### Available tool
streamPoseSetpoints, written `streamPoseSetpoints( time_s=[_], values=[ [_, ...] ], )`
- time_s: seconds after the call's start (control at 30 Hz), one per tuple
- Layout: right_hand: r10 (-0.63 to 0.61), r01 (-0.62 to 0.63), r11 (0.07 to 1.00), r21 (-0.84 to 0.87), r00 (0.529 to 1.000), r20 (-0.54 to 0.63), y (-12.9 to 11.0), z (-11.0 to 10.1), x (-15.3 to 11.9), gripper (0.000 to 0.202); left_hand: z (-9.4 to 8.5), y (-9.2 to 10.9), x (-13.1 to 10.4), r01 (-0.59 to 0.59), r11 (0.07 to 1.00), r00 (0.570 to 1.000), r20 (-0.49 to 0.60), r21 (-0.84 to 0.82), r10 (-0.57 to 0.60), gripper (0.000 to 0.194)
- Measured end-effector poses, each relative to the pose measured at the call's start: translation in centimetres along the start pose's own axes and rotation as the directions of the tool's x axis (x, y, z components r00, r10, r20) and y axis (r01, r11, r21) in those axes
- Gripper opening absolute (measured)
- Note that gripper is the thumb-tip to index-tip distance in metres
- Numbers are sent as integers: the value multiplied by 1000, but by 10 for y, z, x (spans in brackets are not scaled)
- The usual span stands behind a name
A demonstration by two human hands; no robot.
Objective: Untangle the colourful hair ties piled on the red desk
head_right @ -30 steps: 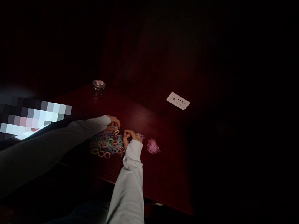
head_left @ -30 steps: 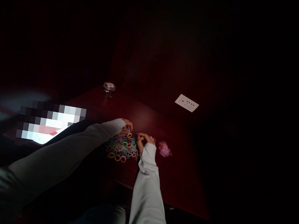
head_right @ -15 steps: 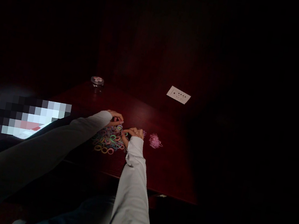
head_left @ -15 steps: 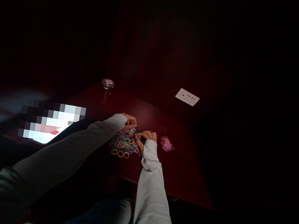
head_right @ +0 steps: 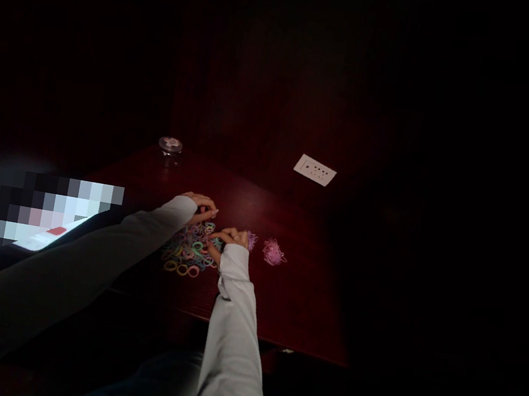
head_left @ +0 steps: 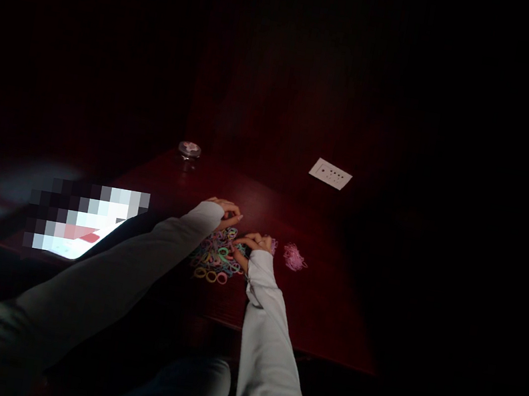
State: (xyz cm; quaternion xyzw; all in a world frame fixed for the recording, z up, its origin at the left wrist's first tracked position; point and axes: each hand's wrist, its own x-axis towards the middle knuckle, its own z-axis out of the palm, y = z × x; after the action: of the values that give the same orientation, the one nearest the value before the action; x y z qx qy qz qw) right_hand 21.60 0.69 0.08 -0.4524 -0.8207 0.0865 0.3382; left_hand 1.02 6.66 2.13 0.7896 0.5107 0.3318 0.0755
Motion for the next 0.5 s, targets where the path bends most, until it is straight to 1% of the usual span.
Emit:
streamPoseSetpoints(
  time_s=[0.13, 0.2, 0.3, 0.4, 0.47, 0.5],
  values=[
    [17, -17, 1000, 23, 1000, -14, 3, 2, 1, 11, -4, -2, 0, -34, 999, 999, -13, 10, 34, 29],
    [29, -28, 999, 35, 999, -26, 6, 3, 2, 11, -3, -2, 0, -37, 999, 999, -6, 27, 37, 28],
    [60, -59, 998, 30, 997, -48, 8, 3, 2, 11, 0, -2, -1, -71, 996, 997, 0, 46, 71, 27],
    [63, -63, 998, 17, 997, -51, 7, 3, 1, 12, -4, -6, -3, -141, 988, 988, 66, 66, 137, 23],
    [59, -59, 998, 8, 997, -43, 5, 4, 0, 13, -11, -10, -6, -233, 971, 963, 156, 60, 221, 19],
    [59, -59, 998, 4, 997, -41, 4, 4, -1, 14, -14, -12, -9, -276, 960, 950, 170, 56, 263, 16]
  ],
)
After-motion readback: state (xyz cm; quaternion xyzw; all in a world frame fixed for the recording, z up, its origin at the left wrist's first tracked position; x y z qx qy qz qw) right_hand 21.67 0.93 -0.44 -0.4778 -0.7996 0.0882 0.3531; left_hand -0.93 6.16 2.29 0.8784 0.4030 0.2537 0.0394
